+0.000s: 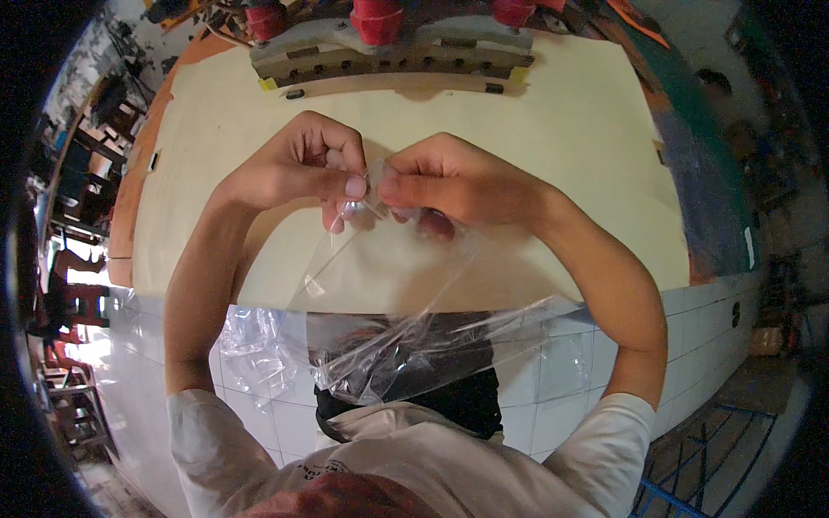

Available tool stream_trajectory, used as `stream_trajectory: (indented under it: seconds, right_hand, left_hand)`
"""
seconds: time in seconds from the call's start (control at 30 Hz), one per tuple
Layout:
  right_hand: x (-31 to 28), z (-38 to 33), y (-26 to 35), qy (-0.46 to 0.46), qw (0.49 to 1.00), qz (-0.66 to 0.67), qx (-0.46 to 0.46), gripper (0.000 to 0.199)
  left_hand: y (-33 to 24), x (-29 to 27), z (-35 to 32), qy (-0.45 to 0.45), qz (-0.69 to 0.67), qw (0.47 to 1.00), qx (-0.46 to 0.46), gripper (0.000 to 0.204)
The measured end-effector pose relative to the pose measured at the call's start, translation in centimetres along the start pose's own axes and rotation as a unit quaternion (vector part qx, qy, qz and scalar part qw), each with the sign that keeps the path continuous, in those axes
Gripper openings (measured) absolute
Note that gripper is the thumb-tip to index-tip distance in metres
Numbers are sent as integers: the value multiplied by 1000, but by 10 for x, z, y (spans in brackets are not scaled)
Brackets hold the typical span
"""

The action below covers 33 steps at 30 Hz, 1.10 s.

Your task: The person aligns a transparent plastic sheet on a table and folds its edges and corners by hand to form a clear box.

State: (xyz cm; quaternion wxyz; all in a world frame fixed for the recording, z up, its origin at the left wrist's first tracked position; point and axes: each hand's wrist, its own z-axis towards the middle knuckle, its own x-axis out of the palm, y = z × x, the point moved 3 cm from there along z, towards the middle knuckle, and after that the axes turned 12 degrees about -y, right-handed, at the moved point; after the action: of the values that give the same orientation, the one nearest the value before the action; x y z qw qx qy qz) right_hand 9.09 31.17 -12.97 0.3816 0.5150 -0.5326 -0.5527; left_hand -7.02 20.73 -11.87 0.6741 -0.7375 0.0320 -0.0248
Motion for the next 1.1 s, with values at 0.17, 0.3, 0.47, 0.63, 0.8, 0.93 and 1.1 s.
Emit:
stream_trajectory:
  seconds: [0.17, 0.3, 0.47, 0.63, 0.8, 0.93, 1.1]
  right_hand:
    - [0, -7, -7, 2, 1000, 0, 4, 34]
    - [2, -11, -12, -10, 1000, 17, 24, 35]
    - [3, -11, -11, -16, 999, 24, -14, 36]
    - [4, -10, -13, -13, 1000, 20, -9, 37]
    - [6, -10, -12, -12, 999, 32, -29, 38]
    - [6, -10, -14, -3, 999, 45, -31, 38]
    - [6, -10, -15, -4, 999, 41, -29, 39]
  left_hand:
    - [5, 5, 1, -20, -12, 1000, -11, 9]
    - [3, 9, -1, -67, -25, 997, -29, 9]
    - [3, 13, 1, -95, 1, 995, -25, 10]
    - [9, 11, 2, -85, -4, 996, -15, 11]
    - [14, 12, 4, -64, -25, 997, -42, 17]
    - [19, 11, 5, -43, -40, 997, -49, 17]
    - [22, 11, 6, -9, -79, 996, -44, 22]
